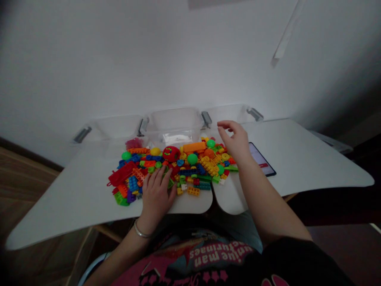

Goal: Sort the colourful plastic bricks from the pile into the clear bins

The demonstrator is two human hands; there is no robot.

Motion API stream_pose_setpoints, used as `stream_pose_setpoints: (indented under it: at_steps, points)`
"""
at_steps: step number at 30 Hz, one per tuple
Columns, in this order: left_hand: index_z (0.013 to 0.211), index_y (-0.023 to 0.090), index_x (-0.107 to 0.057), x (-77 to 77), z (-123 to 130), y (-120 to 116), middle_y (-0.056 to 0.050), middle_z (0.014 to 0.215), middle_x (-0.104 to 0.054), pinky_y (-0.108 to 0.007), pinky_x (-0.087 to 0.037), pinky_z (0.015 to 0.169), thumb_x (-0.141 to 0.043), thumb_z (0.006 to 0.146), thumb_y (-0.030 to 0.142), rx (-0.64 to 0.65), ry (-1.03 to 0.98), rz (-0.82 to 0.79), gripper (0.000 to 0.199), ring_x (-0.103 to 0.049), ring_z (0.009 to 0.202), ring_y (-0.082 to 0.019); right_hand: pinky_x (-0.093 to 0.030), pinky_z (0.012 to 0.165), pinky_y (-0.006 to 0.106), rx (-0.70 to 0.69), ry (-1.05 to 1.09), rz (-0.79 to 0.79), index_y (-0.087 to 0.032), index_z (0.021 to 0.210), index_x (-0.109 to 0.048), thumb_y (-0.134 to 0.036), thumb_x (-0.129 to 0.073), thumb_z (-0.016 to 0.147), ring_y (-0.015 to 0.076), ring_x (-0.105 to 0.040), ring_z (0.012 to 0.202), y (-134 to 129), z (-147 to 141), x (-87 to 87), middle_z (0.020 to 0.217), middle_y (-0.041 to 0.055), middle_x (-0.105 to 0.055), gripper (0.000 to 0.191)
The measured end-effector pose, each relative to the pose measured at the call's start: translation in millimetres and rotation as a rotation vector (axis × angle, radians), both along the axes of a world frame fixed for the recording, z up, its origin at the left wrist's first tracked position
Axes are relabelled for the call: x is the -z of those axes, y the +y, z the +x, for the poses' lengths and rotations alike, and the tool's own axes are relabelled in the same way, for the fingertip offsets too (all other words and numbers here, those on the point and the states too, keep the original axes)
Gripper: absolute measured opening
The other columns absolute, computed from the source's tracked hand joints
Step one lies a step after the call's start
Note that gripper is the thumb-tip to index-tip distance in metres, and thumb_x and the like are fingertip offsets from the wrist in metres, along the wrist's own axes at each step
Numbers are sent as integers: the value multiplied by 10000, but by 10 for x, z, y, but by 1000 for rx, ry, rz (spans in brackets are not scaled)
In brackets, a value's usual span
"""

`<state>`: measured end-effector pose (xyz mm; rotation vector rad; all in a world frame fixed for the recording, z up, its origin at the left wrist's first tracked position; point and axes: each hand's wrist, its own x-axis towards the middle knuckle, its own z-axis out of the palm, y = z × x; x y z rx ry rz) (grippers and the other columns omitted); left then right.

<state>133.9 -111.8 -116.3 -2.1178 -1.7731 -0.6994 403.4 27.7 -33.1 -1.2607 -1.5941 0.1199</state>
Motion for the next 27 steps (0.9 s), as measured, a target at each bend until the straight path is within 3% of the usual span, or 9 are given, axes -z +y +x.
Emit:
stream_pose_setpoints:
  at_steps: [5,9,12,19,23,27]
  points:
    - [1334,168,-579,6,4,-3,-131,1424,-547,-518,-307,1112,-524,902,334,0,-10,-7,465,-511,1289,-317,-505,878,436,-71,-65,-55,-220,1042,-686,-392,-572,850,247,-640,944,-390,-142,293,1066,86,-711,281]
    - [1325,165,-585,-1,10,-5,-128,1423,-549,-520,-309,1110,-536,895,327,-3,-8,2,462,-516,1279,-318,-480,930,484,-59,-176,-61,-194,1049,-672,-371,-565,842,288,-632,1014,-418,-214,512,1070,121,-708,293]
    - [1317,162,-591,-3,9,-4,-127,1421,-551,-524,-311,1109,-536,896,330,2,-4,2,457,-515,1278,-319,-483,917,492,-37,-222,-57,-188,1057,-668,-351,-552,848,297,-633,1002,-418,-250,582,1062,126,-710,290]
    - [1312,164,-593,-1,8,-7,-128,1410,-562,-528,-314,1108,-535,899,331,0,-1,-1,450,-515,1276,-320,-459,964,486,-85,-360,-67,-167,1095,-663,-315,-568,863,303,-600,1073,-533,-466,513,1129,125,-689,291]
    - [1317,164,-589,-3,10,-10,-127,1405,-566,-533,-298,1122,-539,897,324,3,-12,-11,452,-513,1279,-318,-416,1039,453,-234,-424,8,-182,1123,-659,-308,-578,875,267,-581,1119,-560,-790,341,1172,101,-679,290]
    - [1318,160,-588,2,6,-8,-133,1406,-563,-537,-290,1127,-545,887,324,4,-21,-17,463,-510,1284,-322,-399,1064,428,-343,-510,-46,-191,1246,-603,-329,-602,873,264,-536,1201,-504,-1146,222,1276,91,-636,398]
